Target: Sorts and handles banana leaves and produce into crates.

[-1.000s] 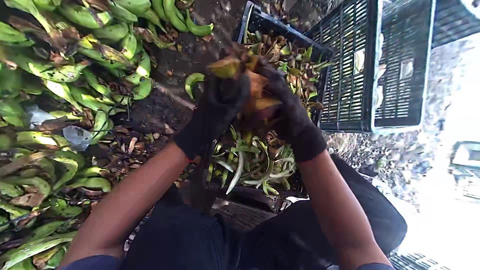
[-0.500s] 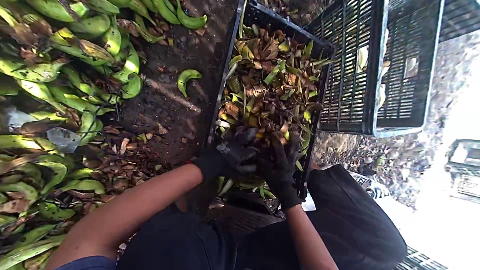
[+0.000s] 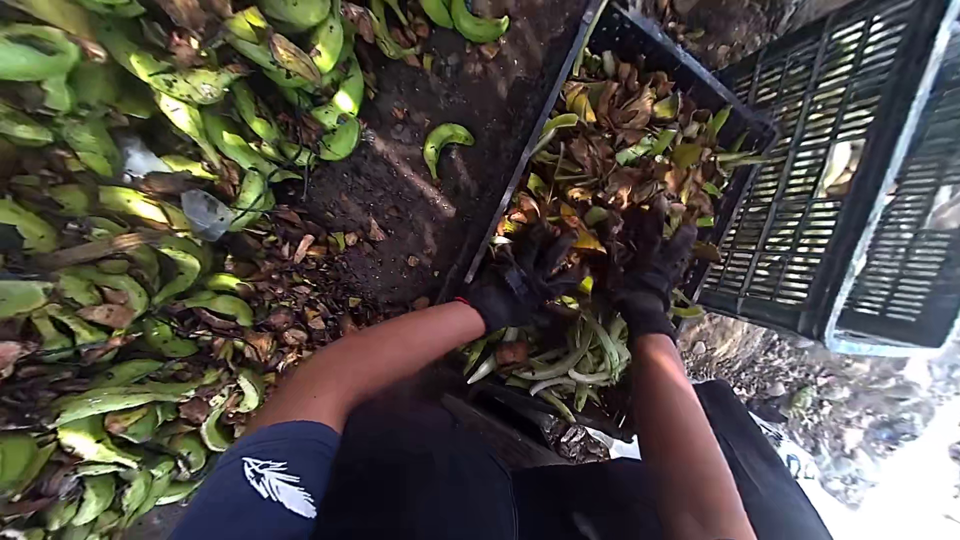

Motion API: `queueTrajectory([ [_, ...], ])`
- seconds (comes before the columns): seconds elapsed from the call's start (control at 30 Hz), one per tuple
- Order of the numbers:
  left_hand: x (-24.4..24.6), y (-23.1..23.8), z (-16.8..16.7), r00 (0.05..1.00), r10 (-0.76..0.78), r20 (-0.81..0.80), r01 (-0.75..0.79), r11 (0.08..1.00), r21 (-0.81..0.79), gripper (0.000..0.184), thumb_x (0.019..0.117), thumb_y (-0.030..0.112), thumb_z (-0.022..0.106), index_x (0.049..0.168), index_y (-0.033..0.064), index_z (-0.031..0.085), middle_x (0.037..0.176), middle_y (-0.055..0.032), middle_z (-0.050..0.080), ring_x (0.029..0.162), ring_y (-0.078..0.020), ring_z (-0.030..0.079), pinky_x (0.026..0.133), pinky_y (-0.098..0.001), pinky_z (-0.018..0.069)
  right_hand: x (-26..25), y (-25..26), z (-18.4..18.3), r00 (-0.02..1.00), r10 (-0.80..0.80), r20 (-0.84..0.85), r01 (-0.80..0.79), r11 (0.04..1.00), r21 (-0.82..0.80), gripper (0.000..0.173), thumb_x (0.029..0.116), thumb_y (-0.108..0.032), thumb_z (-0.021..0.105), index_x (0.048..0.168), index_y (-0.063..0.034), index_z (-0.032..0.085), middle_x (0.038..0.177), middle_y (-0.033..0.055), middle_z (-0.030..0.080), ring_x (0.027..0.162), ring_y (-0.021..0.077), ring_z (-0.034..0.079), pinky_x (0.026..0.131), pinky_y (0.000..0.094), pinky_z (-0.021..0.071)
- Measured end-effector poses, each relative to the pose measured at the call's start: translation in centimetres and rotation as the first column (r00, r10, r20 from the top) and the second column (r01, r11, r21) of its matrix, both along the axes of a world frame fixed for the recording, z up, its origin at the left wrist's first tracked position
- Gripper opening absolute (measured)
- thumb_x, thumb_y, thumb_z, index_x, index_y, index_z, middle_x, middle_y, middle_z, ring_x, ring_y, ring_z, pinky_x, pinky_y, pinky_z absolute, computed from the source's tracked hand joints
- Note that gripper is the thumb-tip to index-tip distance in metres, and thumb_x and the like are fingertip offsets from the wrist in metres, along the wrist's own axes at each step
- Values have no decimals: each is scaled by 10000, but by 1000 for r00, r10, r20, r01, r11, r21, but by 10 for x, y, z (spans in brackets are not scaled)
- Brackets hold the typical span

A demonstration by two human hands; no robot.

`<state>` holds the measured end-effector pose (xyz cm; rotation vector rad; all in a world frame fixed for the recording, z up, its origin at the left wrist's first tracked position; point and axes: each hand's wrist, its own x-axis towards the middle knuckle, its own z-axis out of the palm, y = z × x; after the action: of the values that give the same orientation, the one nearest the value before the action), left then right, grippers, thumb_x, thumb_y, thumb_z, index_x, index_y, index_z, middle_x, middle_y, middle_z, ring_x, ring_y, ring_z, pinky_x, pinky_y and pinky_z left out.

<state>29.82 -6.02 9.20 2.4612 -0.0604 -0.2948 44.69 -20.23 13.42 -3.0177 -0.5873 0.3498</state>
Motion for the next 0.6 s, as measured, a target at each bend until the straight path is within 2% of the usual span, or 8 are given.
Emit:
queueTrajectory([
  [0.07, -23, 1, 7, 999, -47, -16, 46, 997, -68, 838, 837, 629, 713, 1566, 372, 389, 1701, -165, 122, 1528, -502, 80, 1124, -743, 221, 9, 3, 16, 993, 42, -112, -52, 995, -88, 1146, 812, -460, 817, 1669, -260, 83, 1655, 358, 7, 1465, 626, 176, 1061, 784, 314],
  [0.13, -46, 9, 15, 993, -104, 50, 112, 976, -189, 731, 910, 621, 632, 1547, 313, 451, 1672, -201, 216, 1522, -485, 148, 1140, -723, 203, 12, -2, 38, 977, 114, -181, -136, 984, -113, 1061, 865, -436, 784, 1663, -251, 109, 1633, 369, 78, 1400, 641, 287, 952, 806, 391],
  [0.27, -91, 34, 15, 938, 85, 335, 96, 866, -490, 553, 1006, 514, 532, 1447, 186, 590, 1511, -199, 497, 1403, -377, 456, 1142, -547, 359, -6, 14, 88, 977, 126, -173, -131, 991, -17, 951, 832, -631, 699, 1621, -265, 317, 1625, 286, 249, 1455, 521, 296, 1057, 752, 341],
  [0.37, -121, 72, 25, 886, 304, 350, -22, 781, -624, 435, 973, 253, 642, 1342, 24, 654, 1365, -200, 617, 1304, -290, 559, 1124, -424, 420, -39, 58, 107, 968, 216, -125, -186, 959, 214, 803, 909, -570, 658, 1579, -202, 412, 1591, 225, 356, 1395, 345, 457, 1060, 562, 462],
  [0.43, -148, 84, 1, 751, 597, 282, -267, 665, -697, 364, 971, 179, 633, 1258, -41, 677, 1318, -188, 655, 1278, -237, 594, 1122, -374, 447, -65, 98, 101, 933, 300, -198, -209, 901, 380, 700, 948, -476, 638, 1545, -167, 444, 1504, 176, 460, 1191, 189, 611, 917, 392, 573],
  [0.47, -165, 93, -14, 646, 740, 185, -434, 556, -709, 383, 998, 198, 600, 1271, -65, 655, 1337, -192, 647, 1282, -229, 599, 1122, -381, 457, -76, 117, 92, 893, 368, -259, -237, 874, 424, 669, 970, -456, 627, 1535, -140, 459, 1479, 187, 497, 1170, 209, 624, 908, 417, 575],
  [0.53, -200, 116, -53, 297, 954, -31, -745, 211, -633, 495, 1030, 285, 567, 1388, -57, 554, 1409, -202, 583, 1277, -221, 592, 1087, -389, 494, -103, 156, 65, 795, 428, -430, -262, 881, 394, 605, 988, -446, 602, 1504, -149, 500, 1457, 170, 538, 1197, 286, 611, 911, 530, 550],
  [0.6, -238, 146, -103, -53, 994, -92, -927, -83, -366, 684, 1007, 416, 583, 1521, 1, 401, 1531, -218, 448, 1385, -275, 480, 1141, -439, 426, -130, 190, 20, 639, 417, -647, -232, 906, 355, 551, 997, -462, 601, 1468, -183, 535, 1365, 121, 611, 1148, 284, 632, 869, 549, 558],
])
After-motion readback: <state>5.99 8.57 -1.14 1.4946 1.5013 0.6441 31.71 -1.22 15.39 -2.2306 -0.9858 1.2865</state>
